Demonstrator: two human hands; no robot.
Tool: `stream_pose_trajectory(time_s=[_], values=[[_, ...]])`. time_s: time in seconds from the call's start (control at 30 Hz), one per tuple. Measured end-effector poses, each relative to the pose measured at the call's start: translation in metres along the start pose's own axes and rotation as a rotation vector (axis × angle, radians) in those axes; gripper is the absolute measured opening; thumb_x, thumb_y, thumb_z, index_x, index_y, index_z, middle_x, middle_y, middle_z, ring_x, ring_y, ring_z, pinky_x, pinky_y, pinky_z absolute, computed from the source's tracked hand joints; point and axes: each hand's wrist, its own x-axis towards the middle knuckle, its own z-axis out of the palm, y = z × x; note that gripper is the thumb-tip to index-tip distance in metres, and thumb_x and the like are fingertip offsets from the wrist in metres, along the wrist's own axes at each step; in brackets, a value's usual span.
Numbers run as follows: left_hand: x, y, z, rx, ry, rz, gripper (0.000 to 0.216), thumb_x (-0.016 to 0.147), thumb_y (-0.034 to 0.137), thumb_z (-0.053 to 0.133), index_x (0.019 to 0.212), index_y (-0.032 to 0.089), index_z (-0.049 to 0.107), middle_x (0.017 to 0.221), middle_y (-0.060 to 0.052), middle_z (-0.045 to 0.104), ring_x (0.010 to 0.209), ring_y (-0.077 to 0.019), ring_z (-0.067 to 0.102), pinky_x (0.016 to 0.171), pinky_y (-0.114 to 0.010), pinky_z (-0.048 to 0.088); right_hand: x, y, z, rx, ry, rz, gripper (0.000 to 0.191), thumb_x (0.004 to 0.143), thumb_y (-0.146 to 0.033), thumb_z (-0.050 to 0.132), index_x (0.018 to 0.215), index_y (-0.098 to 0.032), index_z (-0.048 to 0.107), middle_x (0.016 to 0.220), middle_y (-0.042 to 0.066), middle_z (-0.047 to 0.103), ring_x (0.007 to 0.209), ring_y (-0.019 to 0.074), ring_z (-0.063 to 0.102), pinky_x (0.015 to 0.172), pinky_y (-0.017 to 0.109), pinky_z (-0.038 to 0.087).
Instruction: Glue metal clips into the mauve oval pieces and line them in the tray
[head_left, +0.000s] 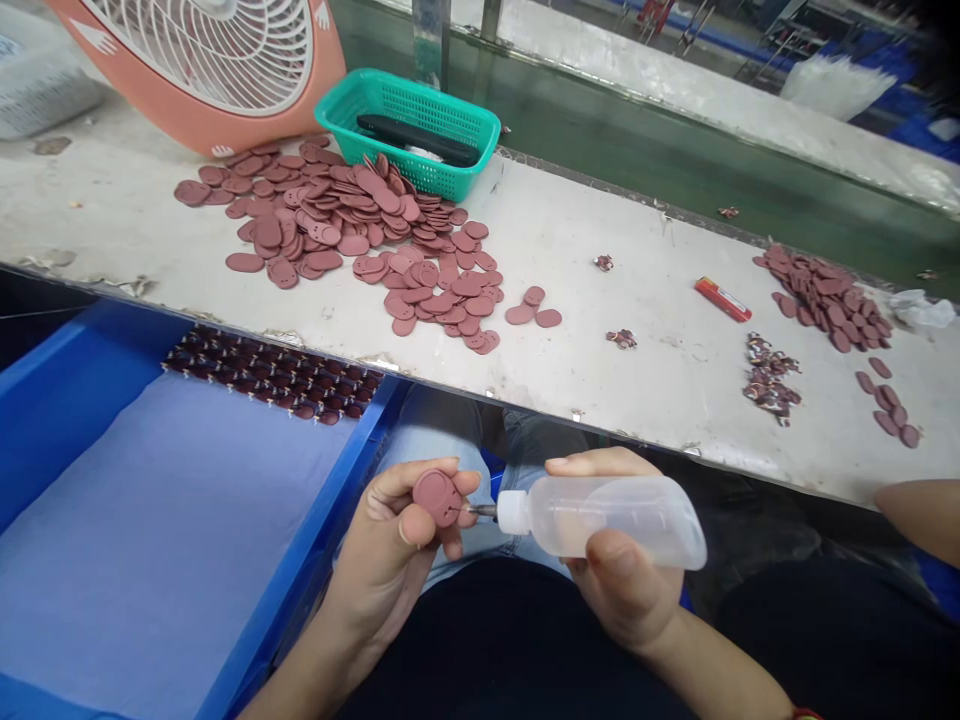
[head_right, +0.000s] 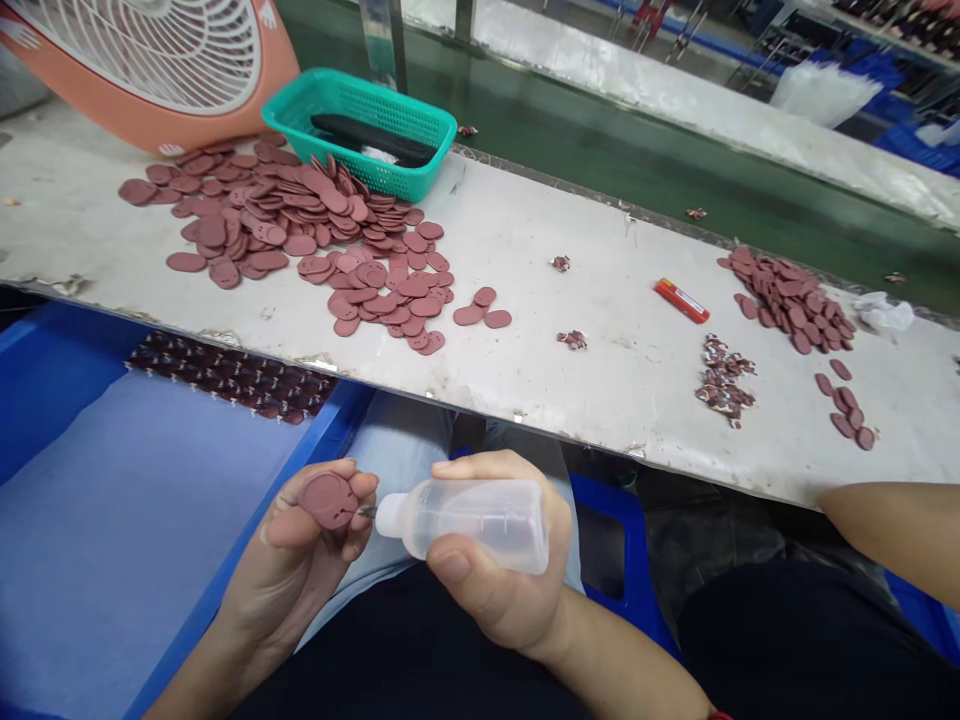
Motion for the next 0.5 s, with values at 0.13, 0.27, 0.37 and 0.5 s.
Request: stream_pose_trajectory(time_s=[0.13,0.27,0.37,0.5], values=[[-0.0001,0.0011,0.0009,0.001,0.004,0.004,0.040,0.056,0.050,0.089,0.087,0.026,0.082,0.080,-0.001,0.081,0.060,-0.0094,0.071,0.050,-0.010,0.053,-0.0011,0.0016,-0.0015,-0.004,0.005,-0.008,0.033,0.090,-0.050,0.064,0.111,-0.026,0.068,0.077,0.002,0.067,0.057,0.0167,0.060,0.048,0.030,0.049],[-0.0007,0.0021,0.0011,-0.001,0.012,-0.001,0.040,0.056,0.050,0.089,0.086,0.026,0.082,0.081,-0.002,0.081,0.059,-0.0102,0.071,0.049,-0.010,0.053,-0.0026,0.0052,-0.0052,-0.042,0.071,-0.026,0.037,0.088,-0.055,0.064,0.110,-0.026,0.069,0.088,0.005,0.069,0.069,0.0202,0.063,0.059,0.036,0.054],[-0.0004,0.0018,0.0016,-0.002,0.011,-0.006,0.040,0.056,0.051,0.089,0.086,0.026,0.082,0.081,-0.003,0.081,0.060,-0.0106,0.071,0.048,-0.011,0.053,-0.0030,0.0066,-0.0055,-0.027,0.074,-0.015,0.035,0.089,-0.053,0.064,0.111,-0.027,0.069,0.090,0.006,0.070,0.068,0.0199,0.063,0.058,0.035,0.053],[0.0005,0.0013,0.0017,-0.002,0.017,-0.005,0.040,0.055,0.050,0.089,0.086,0.026,0.082,0.080,-0.003,0.081,0.060,-0.0104,0.071,0.049,-0.011,0.053,-0.0015,0.0049,-0.0035,-0.001,0.045,0.009,0.034,0.087,-0.051,0.067,0.111,-0.028,0.069,0.080,0.003,0.069,0.060,0.0181,0.061,0.050,0.032,0.049]])
